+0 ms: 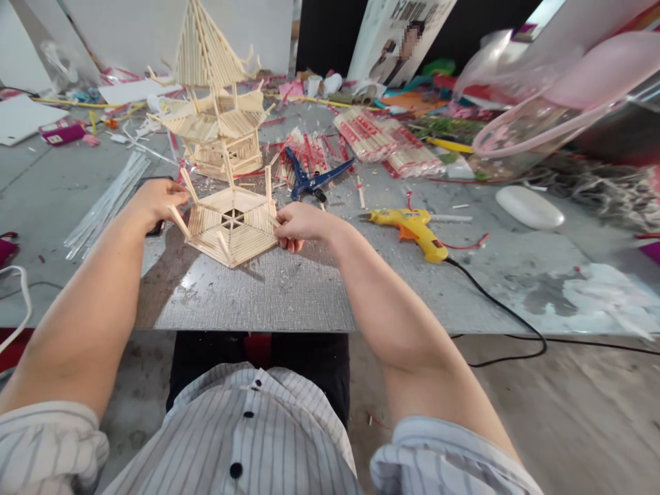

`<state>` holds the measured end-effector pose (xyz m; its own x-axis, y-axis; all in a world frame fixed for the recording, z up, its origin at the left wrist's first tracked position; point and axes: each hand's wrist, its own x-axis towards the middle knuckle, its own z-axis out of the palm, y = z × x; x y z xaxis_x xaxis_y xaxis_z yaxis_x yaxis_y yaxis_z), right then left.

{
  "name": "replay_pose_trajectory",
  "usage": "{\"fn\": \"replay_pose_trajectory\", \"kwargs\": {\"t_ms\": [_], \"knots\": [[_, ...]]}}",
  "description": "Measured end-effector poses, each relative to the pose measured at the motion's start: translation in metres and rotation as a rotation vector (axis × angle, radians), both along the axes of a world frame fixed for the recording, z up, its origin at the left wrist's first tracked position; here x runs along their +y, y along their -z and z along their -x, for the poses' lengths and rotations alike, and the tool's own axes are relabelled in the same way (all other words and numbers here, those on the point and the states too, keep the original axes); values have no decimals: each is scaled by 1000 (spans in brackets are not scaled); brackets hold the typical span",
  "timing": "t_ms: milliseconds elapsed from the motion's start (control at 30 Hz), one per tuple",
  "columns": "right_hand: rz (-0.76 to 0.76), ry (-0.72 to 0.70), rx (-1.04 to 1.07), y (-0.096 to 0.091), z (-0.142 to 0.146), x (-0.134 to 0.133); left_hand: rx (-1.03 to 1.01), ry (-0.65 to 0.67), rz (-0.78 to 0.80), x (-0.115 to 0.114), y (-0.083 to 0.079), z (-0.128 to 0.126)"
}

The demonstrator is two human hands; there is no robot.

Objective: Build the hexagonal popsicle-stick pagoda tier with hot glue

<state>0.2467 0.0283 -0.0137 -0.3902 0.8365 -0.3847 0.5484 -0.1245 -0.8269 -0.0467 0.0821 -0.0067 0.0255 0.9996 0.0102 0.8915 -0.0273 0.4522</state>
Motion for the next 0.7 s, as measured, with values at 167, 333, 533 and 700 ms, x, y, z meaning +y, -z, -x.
{"fn": "replay_pose_trajectory", "kwargs": {"t_ms": [167, 333, 533, 700], "knots": [[4, -41, -21, -1, 0, -2, 16, -181, -290, -16, -37, -6], [-53, -28, -22, -12, -17, 1, 46, -76, -761, -88, -77, -44], [-227, 4, -401, -18, -29, 4, 290, 832, -477, -183, -35, -119], [-452, -118, -762, -12, -19, 6, 408, 777, -343, -179, 24, -136]]}}
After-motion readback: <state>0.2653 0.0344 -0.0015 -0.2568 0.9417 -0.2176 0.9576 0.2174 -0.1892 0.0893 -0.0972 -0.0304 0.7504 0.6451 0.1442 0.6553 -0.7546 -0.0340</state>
